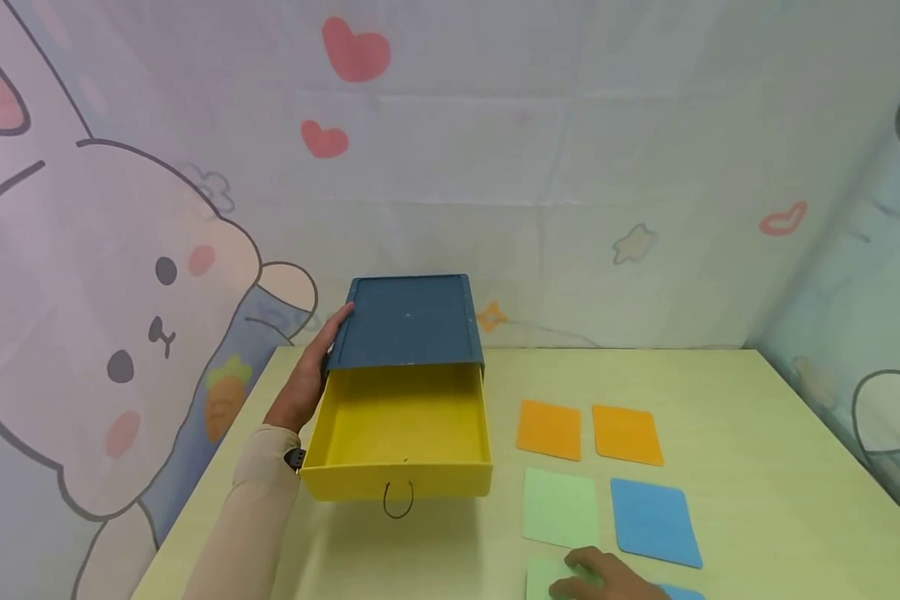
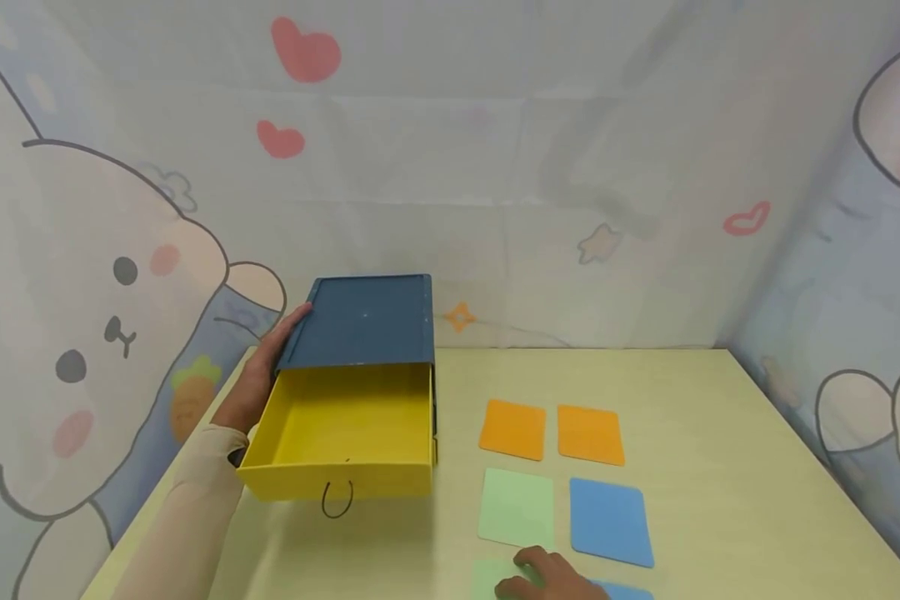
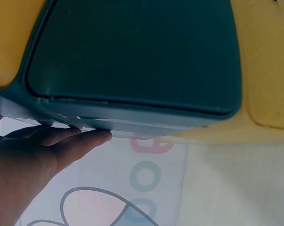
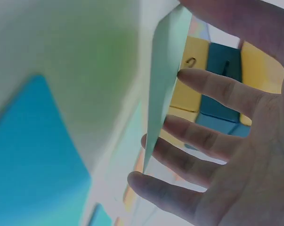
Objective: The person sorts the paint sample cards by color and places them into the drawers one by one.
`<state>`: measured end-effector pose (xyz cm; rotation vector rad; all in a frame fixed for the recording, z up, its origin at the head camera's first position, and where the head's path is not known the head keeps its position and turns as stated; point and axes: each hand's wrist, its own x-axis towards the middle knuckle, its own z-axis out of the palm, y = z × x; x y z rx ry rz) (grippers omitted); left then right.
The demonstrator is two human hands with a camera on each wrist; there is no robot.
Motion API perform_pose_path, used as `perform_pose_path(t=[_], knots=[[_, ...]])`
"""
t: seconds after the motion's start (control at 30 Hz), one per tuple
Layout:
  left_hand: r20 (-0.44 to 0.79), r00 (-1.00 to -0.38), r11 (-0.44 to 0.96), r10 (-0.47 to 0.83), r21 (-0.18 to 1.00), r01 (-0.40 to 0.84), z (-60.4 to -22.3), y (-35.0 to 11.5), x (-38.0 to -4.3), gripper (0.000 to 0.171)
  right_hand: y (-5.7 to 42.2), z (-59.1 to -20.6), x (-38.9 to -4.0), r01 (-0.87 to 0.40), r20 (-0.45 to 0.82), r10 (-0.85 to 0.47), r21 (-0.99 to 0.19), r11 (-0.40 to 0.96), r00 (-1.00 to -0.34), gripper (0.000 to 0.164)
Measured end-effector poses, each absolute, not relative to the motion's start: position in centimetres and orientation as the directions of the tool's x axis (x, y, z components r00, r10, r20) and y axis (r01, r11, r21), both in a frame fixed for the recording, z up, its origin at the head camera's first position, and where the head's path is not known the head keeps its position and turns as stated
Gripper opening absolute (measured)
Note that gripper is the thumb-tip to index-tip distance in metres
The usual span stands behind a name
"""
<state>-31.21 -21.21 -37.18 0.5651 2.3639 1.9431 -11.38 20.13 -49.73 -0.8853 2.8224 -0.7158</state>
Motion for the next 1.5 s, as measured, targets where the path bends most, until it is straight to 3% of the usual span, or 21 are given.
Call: perform_pose_path(t=[0.07,0.27,0.37,0.5,0.87,1.17,1.5], knots=[[0.199,-0.935,0.163,0.292,0.953,0.254,-37.3,-21.2,-31.3,0.065,20.4,-49.1,-11.2,-0.585,0.142,-0.576,-0.349,0.732,-0.805,0.029],[0.199,-0.932,0.162,0.302,0.953,0.255,-37.4,-21.3,-31.4,0.062,21.1,-45.9,-11.6,-0.535,0.078,-0.538,-0.299,0.79,-0.839,0.047],[0.201,-0.93,0.15,0.308,0.955,0.256,-37.4,-21.3,-31.4,0.059,21.6,-44.2,-11.6,-0.586,0.194,-0.554,-0.218,0.78,-0.809,0.059],[0.207,-0.926,0.137,0.315,0.956,0.261,-37.3,-21.4,-31.4,0.056,22.1,-41.8,-11.5,-0.599,0.286,-0.542,-0.175,0.781,-0.79,0.073],[0.207,-0.928,0.127,0.309,0.958,0.256,-37.3,-21.3,-31.4,0.058,22.2,-36.1,-11.2,-0.591,0.379,-0.52,-0.095,0.801,-0.765,0.084],[0.191,-0.935,0.137,0.299,0.961,0.241,-37.1,-21.2,-31.2,0.058,20.2,-33.4,-12.6,-0.679,0.482,-0.581,-0.039,0.734,-0.656,0.083],[0.193,-0.935,0.146,0.298,0.959,0.245,-37.1,-21.2,-31.3,0.06,17.8,-30.9,-13.8,-0.765,0.475,-0.676,0.01,0.644,-0.564,0.073]])
